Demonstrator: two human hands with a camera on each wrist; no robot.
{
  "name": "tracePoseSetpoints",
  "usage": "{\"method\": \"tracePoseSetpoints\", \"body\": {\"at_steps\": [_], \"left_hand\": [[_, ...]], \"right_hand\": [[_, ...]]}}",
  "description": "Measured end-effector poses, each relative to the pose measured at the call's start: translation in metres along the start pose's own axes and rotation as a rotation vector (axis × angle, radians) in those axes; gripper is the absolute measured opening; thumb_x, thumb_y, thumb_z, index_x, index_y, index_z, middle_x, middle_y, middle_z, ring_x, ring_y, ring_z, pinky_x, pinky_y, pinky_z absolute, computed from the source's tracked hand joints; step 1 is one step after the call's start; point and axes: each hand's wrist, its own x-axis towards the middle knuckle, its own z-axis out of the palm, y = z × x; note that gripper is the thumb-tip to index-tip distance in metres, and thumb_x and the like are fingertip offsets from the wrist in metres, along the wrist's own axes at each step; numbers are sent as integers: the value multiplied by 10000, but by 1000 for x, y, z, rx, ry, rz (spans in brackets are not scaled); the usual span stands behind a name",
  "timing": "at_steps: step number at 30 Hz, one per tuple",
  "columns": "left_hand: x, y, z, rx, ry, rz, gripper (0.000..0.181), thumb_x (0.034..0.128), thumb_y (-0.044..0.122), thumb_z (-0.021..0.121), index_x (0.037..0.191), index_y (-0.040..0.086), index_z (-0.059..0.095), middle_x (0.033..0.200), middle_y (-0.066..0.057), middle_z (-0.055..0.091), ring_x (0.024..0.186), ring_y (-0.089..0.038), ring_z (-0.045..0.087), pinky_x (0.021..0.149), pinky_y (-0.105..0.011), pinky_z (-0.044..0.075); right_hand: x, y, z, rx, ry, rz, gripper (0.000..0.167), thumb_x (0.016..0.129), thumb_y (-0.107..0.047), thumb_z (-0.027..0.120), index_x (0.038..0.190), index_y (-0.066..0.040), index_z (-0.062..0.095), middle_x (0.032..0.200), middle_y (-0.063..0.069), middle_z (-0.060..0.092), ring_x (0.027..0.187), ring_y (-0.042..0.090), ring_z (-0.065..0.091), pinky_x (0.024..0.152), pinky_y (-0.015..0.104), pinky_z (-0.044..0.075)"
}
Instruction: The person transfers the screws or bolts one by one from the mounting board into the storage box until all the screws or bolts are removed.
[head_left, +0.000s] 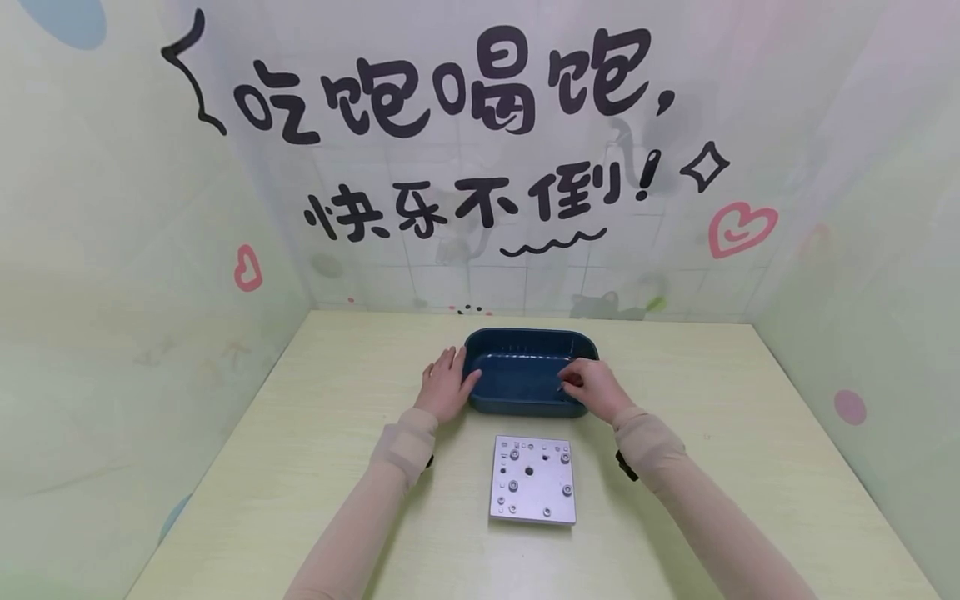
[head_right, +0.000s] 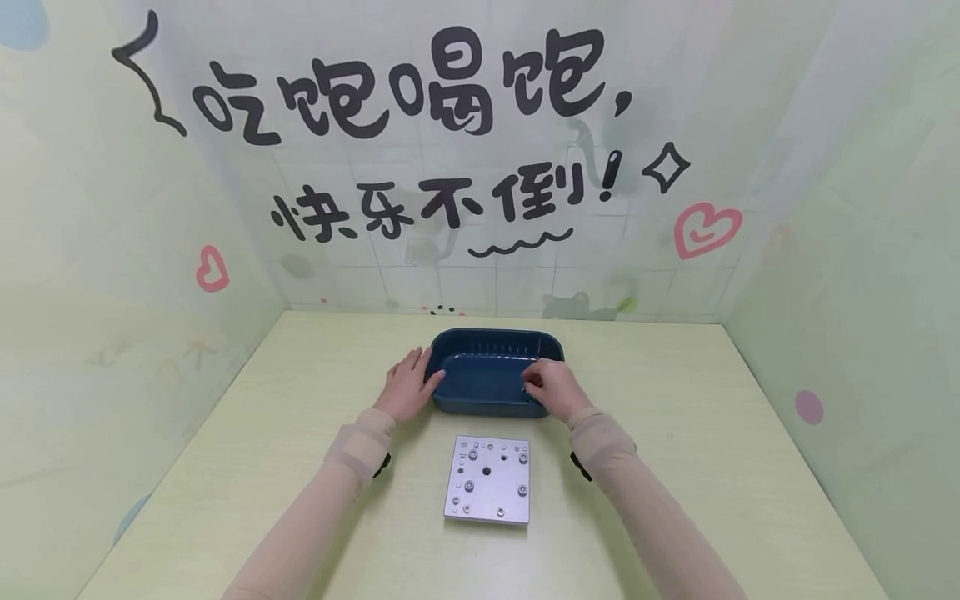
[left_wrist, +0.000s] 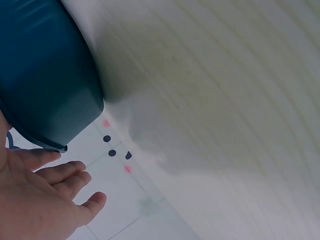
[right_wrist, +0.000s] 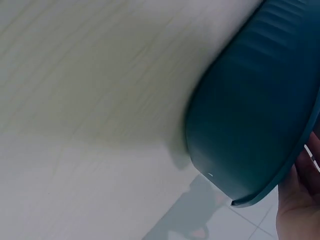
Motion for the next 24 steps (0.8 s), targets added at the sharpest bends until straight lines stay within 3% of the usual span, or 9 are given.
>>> {"method": "tracePoseSetpoints", "body": {"at_steps": [11,24], "left_hand": [[-1,-1,0,-52,32,29,672,1054,440,399,1525,-27,295,1564,-283,296,1485,-403,230,1175,-611,194],[-1,2,-3,-1,13,4,647,1053,406,424,1533,-8,293,1579,-254,291,1492,-382,234,1179,-593,216]], "right_hand": [[1,1,6,-68,-32,-18,127,884,20,673,996,37,731,955,147,708,851,238,684,759,335,580],[-3,2,3,-73,-18,-12,175,926,-43,655,1070,35,718,1044,169,721,961,288,690,845,395,571]]}}
